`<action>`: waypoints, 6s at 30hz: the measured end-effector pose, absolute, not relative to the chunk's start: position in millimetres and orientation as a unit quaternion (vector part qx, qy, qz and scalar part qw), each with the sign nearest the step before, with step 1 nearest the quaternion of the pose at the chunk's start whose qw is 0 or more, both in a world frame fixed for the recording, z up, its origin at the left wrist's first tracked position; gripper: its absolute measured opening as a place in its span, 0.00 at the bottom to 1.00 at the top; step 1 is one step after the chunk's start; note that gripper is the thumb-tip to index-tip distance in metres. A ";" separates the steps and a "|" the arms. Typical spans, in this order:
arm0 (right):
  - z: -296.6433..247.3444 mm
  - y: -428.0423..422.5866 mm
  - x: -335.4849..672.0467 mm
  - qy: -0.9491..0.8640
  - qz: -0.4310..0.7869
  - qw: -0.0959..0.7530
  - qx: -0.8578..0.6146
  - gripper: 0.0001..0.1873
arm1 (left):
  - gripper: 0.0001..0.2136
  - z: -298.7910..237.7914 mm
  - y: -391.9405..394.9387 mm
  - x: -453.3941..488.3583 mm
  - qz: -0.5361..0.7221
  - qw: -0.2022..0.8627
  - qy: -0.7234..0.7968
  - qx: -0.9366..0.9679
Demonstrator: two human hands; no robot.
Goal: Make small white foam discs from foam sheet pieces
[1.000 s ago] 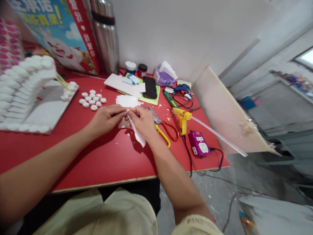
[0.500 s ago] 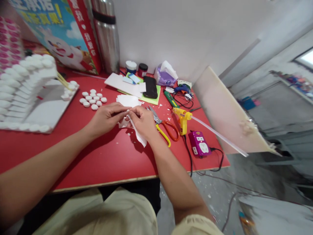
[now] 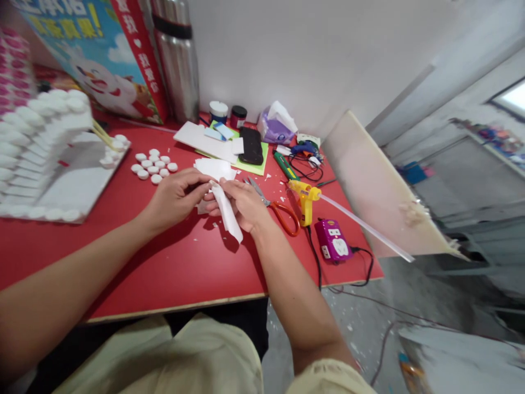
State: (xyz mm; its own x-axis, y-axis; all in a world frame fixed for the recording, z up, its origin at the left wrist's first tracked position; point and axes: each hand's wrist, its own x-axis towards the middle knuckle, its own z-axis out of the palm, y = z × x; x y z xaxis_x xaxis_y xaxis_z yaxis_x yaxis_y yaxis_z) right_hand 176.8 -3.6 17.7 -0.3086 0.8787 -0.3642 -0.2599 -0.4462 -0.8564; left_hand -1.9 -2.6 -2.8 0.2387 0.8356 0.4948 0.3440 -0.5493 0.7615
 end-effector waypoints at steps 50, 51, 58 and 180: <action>8.9 -13.7 167.7 -0.503 0.525 0.495 -0.475 0.12 | 0.10 -3.4 -7.1 2.9 0.491 0.261 0.395 0.731; 8.6 -14.3 168.1 -0.517 0.517 0.494 -0.470 0.12 | 0.09 -2.2 -6.5 2.7 0.498 0.313 0.404 0.700; 10.2 -17.2 172.8 -0.620 0.436 0.453 -0.469 0.13 | 0.06 -2.8 -3.5 1.4 0.504 0.396 0.418 0.644; 17.2 -12.8 182.0 -0.624 0.486 0.431 -0.435 0.22 | 0.11 9.0 -7.8 -1.0 0.502 0.550 0.382 0.547</action>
